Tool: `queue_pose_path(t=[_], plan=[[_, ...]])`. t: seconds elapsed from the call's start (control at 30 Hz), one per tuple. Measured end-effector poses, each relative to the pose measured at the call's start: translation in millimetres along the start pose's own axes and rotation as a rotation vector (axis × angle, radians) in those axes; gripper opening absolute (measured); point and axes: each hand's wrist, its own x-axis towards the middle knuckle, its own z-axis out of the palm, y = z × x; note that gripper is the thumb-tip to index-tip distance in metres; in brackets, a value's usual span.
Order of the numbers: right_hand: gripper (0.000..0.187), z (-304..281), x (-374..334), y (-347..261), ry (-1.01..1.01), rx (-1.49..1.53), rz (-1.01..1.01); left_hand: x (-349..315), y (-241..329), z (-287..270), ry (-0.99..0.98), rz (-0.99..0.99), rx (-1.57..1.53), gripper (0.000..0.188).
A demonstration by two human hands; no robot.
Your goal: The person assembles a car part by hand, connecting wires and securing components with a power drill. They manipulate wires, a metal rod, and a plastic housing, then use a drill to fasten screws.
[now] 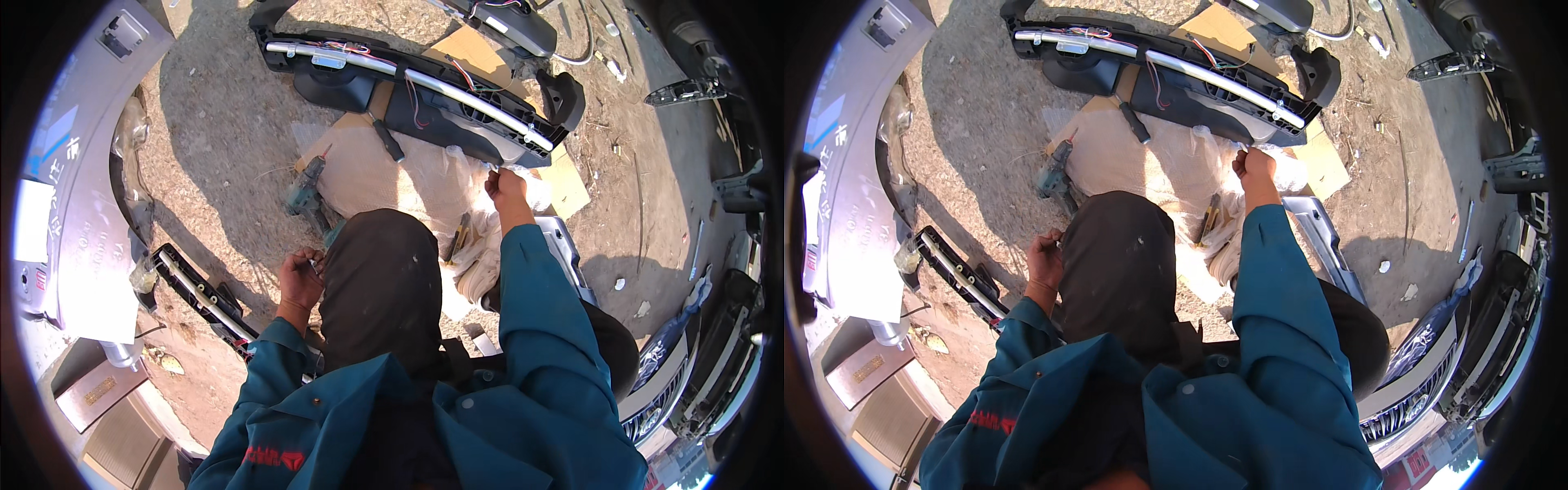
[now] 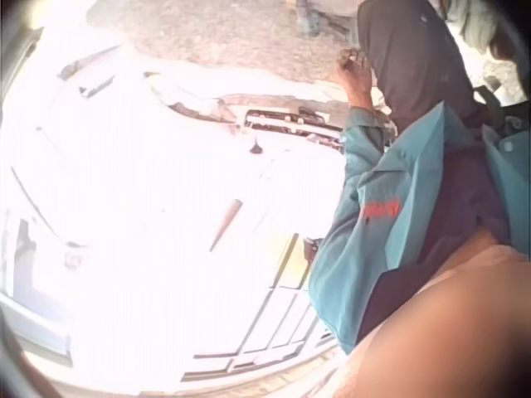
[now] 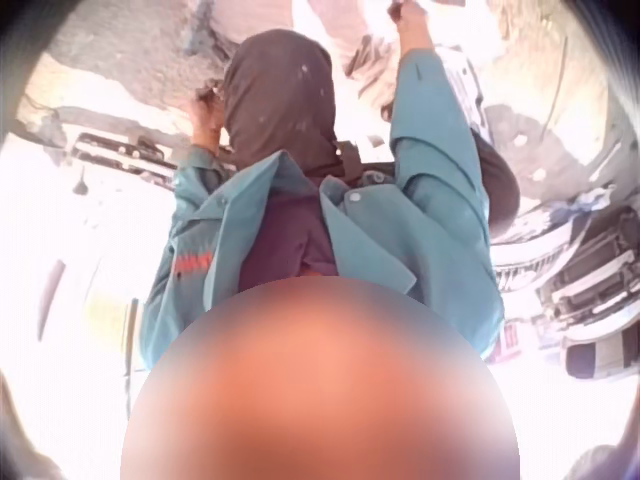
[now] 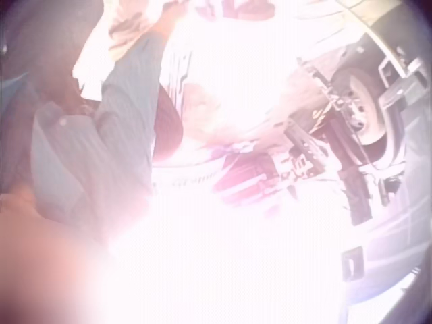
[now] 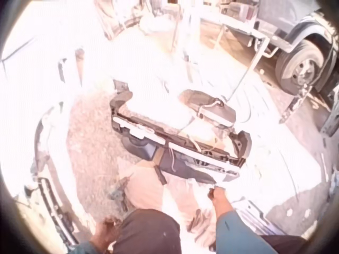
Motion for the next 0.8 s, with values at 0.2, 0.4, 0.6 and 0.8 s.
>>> queue_pose_path(t=[0.2,0.4,0.6,0.8], plan=[[0.009,13,17,20,0.064,0.065,0.052,-4,-28,-15,0.209,0.102,0.362,0.020],[0.008,-9,11,38,-0.018,-0.040,-0.101,-11,-26,16,0.272,0.077,0.480,0.023],[0.009,-45,-18,62,-0.122,-0.111,-0.195,-5,-28,-20,0.133,0.042,0.419,0.020],[0.012,-62,-54,45,-0.154,0.144,-0.239,-3,-24,-14,0.036,-0.021,0.100,0.017]])
